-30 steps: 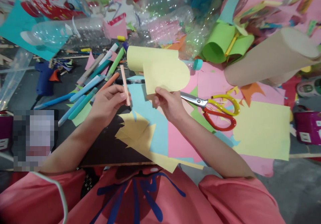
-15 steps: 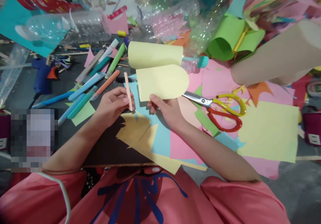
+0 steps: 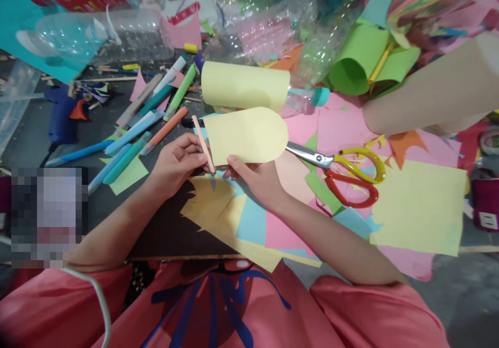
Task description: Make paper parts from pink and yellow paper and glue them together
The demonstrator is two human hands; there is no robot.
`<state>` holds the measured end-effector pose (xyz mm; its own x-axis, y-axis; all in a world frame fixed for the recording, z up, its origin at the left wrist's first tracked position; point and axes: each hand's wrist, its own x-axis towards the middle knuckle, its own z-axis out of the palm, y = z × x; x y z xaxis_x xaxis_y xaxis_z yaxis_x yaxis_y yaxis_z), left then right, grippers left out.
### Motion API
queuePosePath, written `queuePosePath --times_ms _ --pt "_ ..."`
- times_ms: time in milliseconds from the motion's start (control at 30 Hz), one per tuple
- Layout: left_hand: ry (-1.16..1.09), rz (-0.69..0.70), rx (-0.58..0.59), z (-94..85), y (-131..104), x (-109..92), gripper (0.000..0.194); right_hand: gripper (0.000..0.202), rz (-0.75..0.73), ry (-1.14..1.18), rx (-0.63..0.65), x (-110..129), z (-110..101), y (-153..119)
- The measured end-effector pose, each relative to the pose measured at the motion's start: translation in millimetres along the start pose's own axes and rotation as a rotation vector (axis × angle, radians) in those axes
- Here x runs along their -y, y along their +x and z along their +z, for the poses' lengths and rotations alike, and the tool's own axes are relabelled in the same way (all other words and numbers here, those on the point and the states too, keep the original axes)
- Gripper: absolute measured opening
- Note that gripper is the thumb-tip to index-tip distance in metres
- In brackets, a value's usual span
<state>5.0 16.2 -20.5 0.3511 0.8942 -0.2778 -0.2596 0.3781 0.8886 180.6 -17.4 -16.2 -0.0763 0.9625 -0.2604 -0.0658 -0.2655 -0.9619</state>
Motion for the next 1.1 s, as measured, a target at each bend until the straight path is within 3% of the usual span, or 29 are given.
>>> queuePosePath --times_ms 1100 --pt "0.043 0.016 0.014 -0.6 -1.0 -0.9 0.040 0.032 -0.008 0.025 0.030 0.3 0.9 1.5"
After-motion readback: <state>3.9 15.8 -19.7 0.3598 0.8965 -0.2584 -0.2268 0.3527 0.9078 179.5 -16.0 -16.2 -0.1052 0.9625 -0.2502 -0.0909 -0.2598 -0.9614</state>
